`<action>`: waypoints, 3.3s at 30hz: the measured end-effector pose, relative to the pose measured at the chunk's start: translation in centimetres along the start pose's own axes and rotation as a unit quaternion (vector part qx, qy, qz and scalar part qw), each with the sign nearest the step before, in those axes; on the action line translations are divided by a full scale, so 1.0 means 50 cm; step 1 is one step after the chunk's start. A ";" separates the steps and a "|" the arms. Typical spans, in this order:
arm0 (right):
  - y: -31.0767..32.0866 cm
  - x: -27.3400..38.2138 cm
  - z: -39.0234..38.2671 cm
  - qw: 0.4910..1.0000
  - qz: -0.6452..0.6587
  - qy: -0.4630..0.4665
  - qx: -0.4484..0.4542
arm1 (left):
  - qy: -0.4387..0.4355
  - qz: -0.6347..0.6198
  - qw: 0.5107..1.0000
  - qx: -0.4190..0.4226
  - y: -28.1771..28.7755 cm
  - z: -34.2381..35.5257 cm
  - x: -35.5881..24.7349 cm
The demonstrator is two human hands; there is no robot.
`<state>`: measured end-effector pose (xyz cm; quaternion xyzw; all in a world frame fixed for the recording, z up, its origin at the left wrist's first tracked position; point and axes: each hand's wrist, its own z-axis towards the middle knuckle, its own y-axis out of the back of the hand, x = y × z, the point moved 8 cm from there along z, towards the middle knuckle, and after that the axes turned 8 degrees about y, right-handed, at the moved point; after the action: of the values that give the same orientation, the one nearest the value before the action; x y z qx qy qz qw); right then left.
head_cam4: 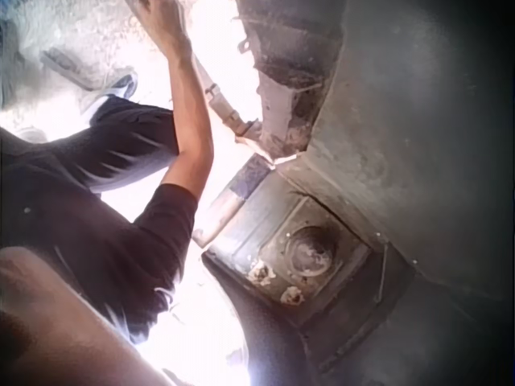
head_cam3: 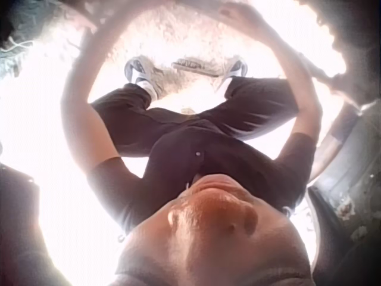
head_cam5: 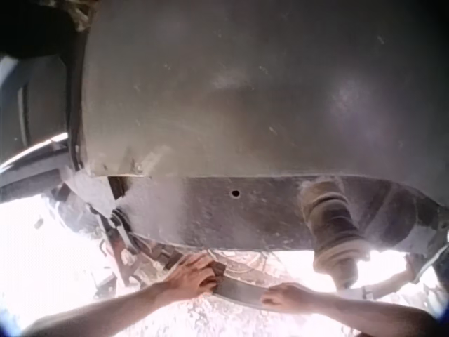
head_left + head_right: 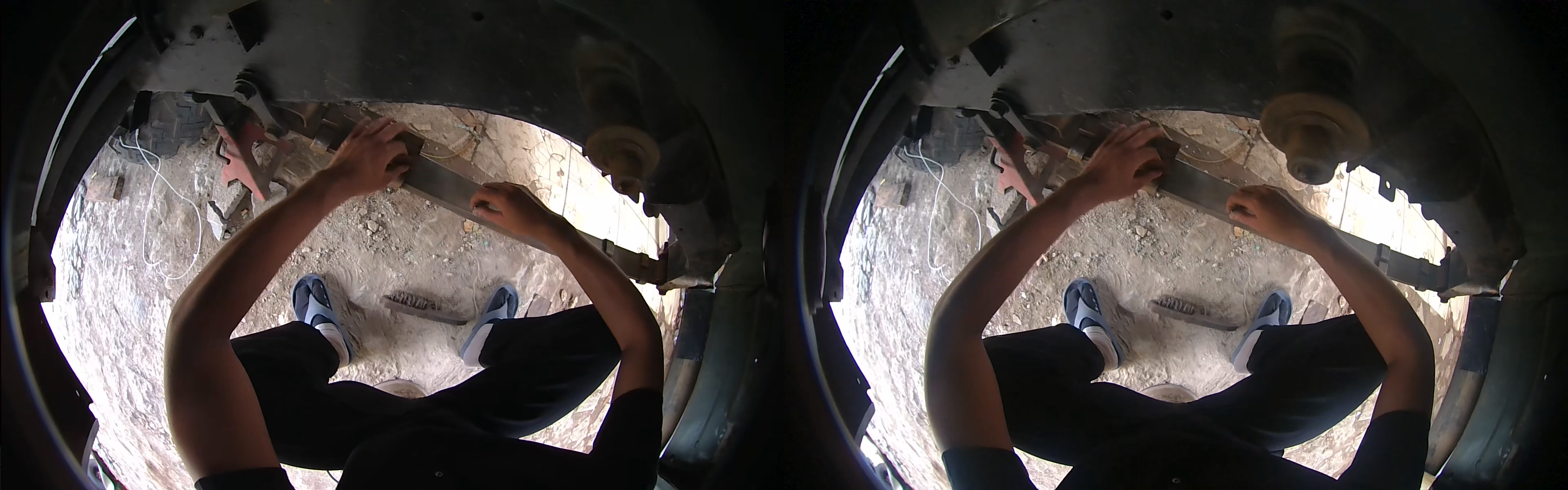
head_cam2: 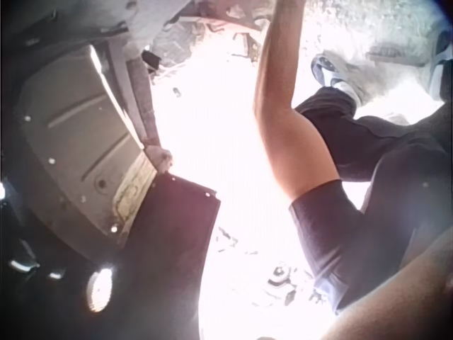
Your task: The person sits under a vehicle and uses a wrench to tighten bolts on a metal suspension component. They repeatedly adjust the component and secure it in place.
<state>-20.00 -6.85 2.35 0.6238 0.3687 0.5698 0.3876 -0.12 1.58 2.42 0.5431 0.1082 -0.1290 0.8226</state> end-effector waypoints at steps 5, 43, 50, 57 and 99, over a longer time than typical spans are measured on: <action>-0.002 -0.006 -0.004 1.000 0.017 -0.016 0.007 | 0.036 0.014 0.984 0.173 -0.036 0.030 0.043; 0.074 0.062 0.100 0.968 0.094 -0.053 -0.227 | 0.002 0.009 0.970 0.244 -0.007 0.027 0.051; -0.033 0.009 0.140 0.922 0.168 -0.131 -0.323 | 0.017 0.024 0.958 0.284 -0.014 0.032 0.047; -0.026 0.027 0.132 0.936 0.046 -0.097 -0.336 | 0.051 0.004 0.946 0.319 -0.019 0.025 0.058; -0.021 0.056 0.184 0.954 -0.044 -0.115 -0.273 | -0.004 -0.065 0.983 0.169 0.039 0.024 0.083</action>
<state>-10.64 -4.43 2.14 0.5385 0.1787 0.5558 0.6076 4.46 0.80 3.27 0.6655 0.1166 -0.2009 0.7094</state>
